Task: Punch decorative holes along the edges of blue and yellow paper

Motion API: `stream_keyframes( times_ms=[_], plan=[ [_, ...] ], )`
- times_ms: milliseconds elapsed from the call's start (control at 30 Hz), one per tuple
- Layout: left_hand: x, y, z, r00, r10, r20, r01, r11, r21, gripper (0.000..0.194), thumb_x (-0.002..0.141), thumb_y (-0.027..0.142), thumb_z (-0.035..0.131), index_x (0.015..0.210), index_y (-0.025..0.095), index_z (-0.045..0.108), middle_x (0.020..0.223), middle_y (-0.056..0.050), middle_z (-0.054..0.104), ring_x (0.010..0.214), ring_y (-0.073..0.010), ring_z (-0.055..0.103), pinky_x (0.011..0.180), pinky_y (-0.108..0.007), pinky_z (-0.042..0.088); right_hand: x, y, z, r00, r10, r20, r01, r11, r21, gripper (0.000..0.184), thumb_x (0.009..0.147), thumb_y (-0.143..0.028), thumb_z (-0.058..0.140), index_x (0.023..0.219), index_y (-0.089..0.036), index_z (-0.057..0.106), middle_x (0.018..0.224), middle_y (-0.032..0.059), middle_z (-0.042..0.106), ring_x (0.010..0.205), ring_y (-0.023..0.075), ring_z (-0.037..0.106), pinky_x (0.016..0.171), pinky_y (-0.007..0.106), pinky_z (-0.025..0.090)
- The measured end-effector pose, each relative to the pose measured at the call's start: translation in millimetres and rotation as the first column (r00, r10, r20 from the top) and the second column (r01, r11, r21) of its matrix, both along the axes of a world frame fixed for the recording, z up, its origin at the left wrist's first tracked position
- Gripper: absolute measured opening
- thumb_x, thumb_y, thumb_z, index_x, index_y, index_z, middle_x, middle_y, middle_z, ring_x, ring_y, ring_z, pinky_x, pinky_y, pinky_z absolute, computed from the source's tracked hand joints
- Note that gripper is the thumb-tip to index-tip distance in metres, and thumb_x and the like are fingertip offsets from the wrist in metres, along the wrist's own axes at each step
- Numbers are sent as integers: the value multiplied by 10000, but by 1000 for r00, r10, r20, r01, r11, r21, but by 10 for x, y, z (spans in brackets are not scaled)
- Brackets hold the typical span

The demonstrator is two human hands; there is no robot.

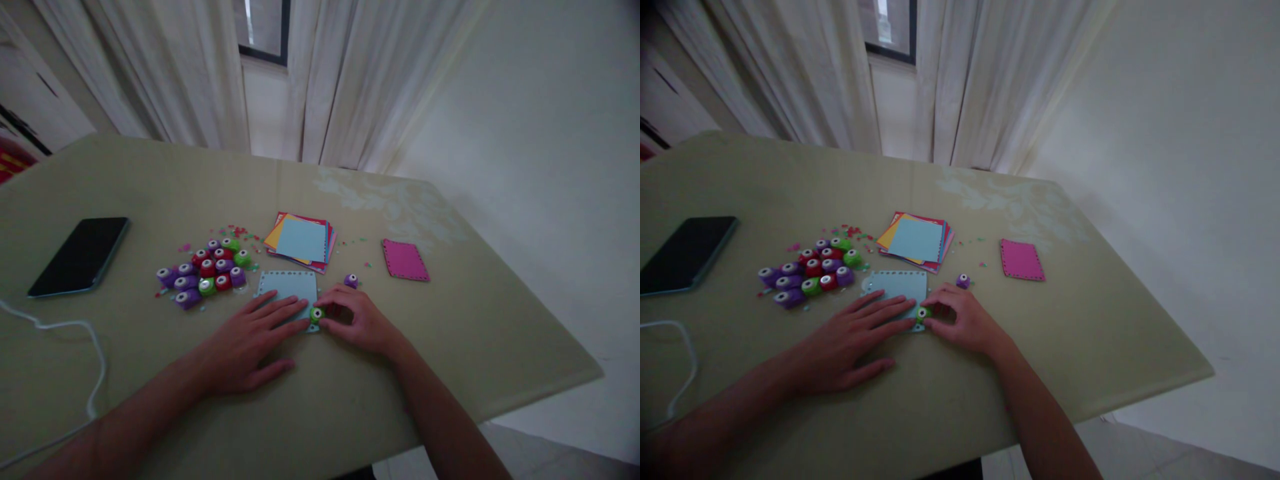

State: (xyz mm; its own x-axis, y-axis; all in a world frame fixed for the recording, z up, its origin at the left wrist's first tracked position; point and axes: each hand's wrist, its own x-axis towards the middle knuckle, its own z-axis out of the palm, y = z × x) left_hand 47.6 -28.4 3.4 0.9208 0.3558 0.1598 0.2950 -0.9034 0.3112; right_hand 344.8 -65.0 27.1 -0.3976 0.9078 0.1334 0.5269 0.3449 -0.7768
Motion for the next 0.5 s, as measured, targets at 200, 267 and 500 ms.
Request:
stream_keyframes(
  times_ms=[200, 267, 500],
  plan=[
    [-12, -11, 18, 999, 10, 52, -10, 1000, 1, 632, 1041, 447, 635, 1631, 288, 473, 1725, -77, 473, 1551, -302, 488, 1360, -544, 208, 59, -8, 9, 994, -30, -106, 19, 994, -107, 275, 954, -277, 796, 1215, -193, 771, 1133, 97, 757, 957, 202, 740, 875, 340, 616],
    [-11, -15, 32, 998, 7, 69, -7, 1000, -1, 577, 1040, 416, 632, 1589, 273, 520, 1685, -83, 528, 1513, -299, 532, 1355, -543, 227, 69, -9, 12, 993, -30, -115, 17, 993, -115, 268, 955, -273, 791, 1210, -192, 773, 1128, 98, 757, 953, 202, 747, 880, 344, 624],
    [9, -27, 48, 997, 0, 76, 0, 1000, 2, 528, 1019, 364, 643, 1530, 248, 574, 1635, -98, 582, 1464, -307, 577, 1331, -547, 280, 62, -9, 12, 996, -31, -81, 21, 994, -111, 242, 956, -289, 799, 1178, -193, 785, 1112, 99, 768, 962, 211, 749, 892, 350, 621]
  ],
)
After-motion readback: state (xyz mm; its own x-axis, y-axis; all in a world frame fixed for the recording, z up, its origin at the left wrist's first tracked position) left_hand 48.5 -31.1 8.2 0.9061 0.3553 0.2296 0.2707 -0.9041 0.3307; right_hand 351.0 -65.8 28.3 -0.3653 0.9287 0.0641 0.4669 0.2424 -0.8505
